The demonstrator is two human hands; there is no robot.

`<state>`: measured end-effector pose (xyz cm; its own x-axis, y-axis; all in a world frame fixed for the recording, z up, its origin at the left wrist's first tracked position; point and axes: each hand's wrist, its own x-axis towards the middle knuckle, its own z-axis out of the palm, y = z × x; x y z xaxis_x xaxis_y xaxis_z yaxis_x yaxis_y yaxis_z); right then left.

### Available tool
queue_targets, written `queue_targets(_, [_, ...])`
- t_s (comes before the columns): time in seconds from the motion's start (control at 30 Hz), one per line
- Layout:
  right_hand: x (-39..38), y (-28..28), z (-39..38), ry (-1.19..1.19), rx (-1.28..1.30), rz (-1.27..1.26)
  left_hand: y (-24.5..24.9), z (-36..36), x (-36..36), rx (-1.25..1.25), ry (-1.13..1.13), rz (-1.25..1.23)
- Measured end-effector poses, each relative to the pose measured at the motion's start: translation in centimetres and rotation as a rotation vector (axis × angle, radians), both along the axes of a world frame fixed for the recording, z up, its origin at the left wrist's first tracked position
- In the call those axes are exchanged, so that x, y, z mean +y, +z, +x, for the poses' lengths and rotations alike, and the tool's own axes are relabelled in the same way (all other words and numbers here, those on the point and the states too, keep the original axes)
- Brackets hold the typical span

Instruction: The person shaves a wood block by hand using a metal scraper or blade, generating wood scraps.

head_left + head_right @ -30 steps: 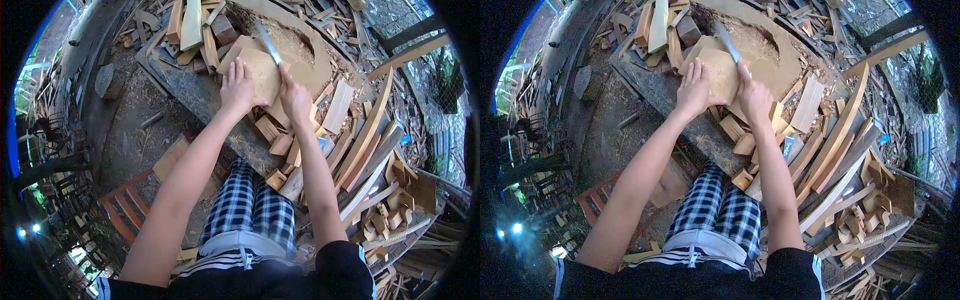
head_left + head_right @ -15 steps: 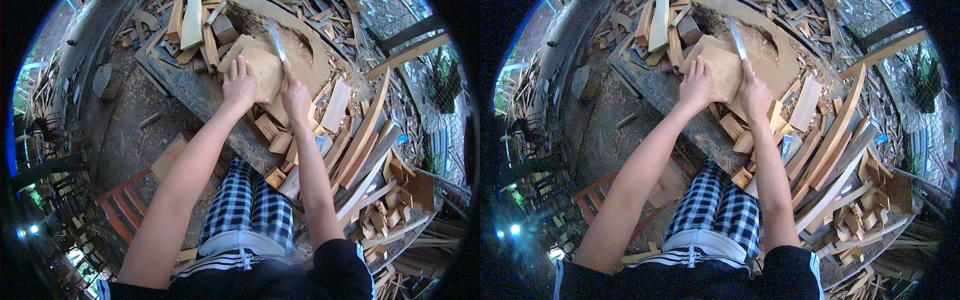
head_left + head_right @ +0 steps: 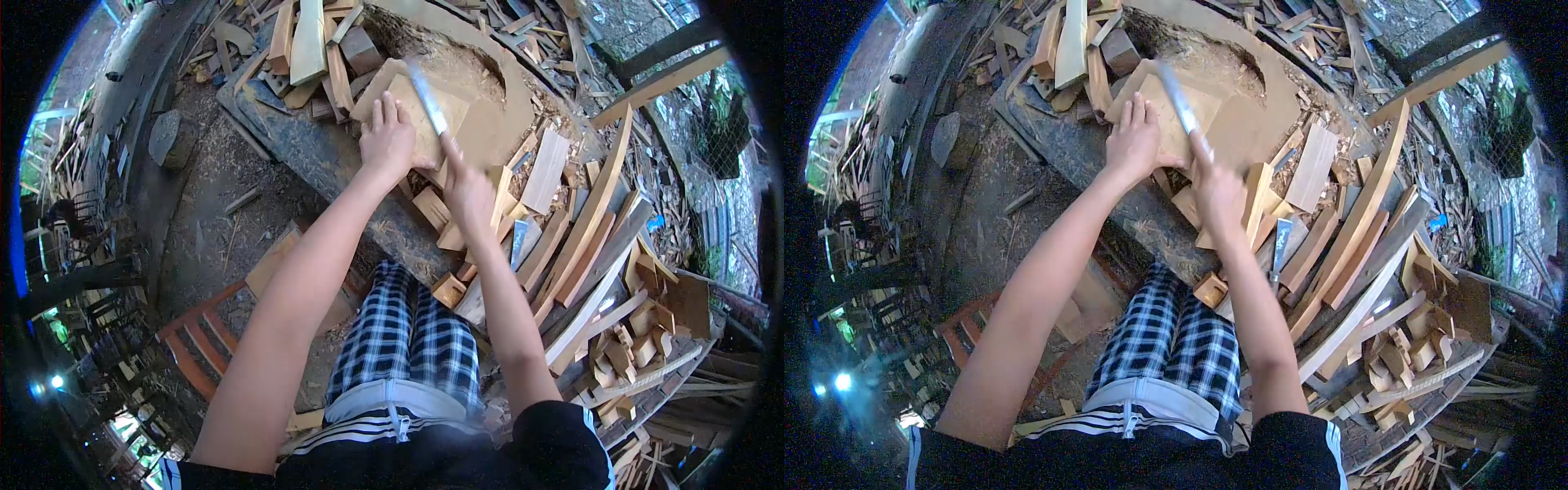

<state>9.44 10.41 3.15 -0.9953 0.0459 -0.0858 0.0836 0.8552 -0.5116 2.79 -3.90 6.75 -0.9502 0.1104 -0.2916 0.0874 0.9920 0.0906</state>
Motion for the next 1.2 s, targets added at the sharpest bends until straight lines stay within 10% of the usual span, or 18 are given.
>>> queue_targets(1.2, [0.1, -1.5, -4.7, -0.094, 0.176, 0.051, -0.5, -0.3, 0.1, 0.070, -0.031, 0.037])
